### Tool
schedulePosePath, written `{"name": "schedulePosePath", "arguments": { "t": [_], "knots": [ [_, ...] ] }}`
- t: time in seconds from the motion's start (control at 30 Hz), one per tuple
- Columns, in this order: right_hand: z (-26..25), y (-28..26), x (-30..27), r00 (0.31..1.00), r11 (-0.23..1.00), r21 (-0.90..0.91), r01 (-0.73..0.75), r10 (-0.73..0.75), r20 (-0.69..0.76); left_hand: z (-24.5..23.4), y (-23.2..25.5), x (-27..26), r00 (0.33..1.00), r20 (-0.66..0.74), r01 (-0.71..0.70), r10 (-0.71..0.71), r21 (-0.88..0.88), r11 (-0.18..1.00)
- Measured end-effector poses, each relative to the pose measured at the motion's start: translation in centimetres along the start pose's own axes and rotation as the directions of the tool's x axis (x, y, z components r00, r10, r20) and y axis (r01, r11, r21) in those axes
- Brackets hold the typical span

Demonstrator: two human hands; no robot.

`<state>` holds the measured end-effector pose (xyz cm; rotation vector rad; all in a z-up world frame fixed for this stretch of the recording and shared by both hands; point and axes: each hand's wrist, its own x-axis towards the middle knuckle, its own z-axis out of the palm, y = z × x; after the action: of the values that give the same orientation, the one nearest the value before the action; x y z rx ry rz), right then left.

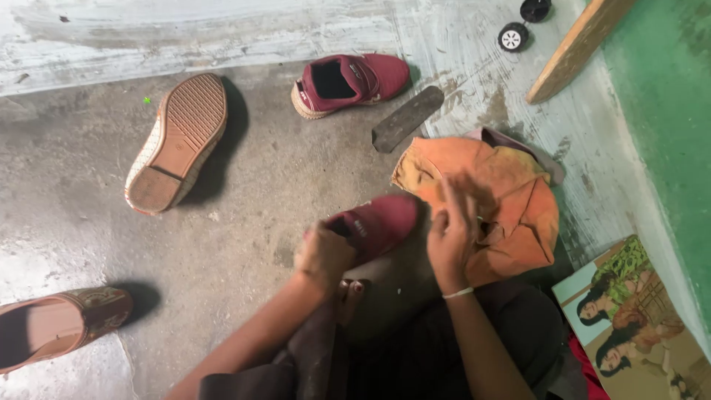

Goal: The recorder is seen cleaning and polishing various pairs of shoes using a cloth and a brush.

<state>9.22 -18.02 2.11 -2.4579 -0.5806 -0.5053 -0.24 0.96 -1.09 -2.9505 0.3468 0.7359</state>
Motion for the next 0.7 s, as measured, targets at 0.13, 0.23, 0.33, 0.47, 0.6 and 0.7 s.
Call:
{"name": "schedulePosePath", "arguments": {
  "t": [0.13,0.23,0.33,0.47,0.6,0.7],
  "knots": [
    [2.0,-0.4,-2.1,0.986,0.946,0.301,-0.12,0.079,0.146,2.4,-3.4,-0.6,0.999,0.028,-0.019,0.018,0.028,0.999],
    [3.0,0.7,-2.6,0.967,0.935,0.349,-0.064,-0.028,0.252,2.1,-4.1,-0.7,0.999,0.024,-0.034,0.038,-0.16,0.987],
    [3.3,3.3,-2.7,0.955,0.977,0.15,-0.154,0.108,0.276,0.9,-3.4,-1.1,0.994,-0.083,0.044,-0.077,-0.338,0.94],
    [-1.6,0.3,-1.0,0.998,0.984,0.171,-0.041,0.034,0.046,1.1,-2.4,-0.9,0.931,-0.231,0.16,-0.281,-0.432,0.887],
    [0.2,-0.9,-3.9,0.989,0.928,0.368,0.064,-0.108,0.101,1.8,-1.8,-0.6,0.915,-0.273,0.156,-0.298,-0.441,0.884],
    [3.0,1.2,-5.6,0.981,0.969,0.248,-0.003,-0.045,0.188,2.2,-1.5,-0.9,0.903,-0.29,0.163,-0.317,-0.452,0.877]
  ]
}}
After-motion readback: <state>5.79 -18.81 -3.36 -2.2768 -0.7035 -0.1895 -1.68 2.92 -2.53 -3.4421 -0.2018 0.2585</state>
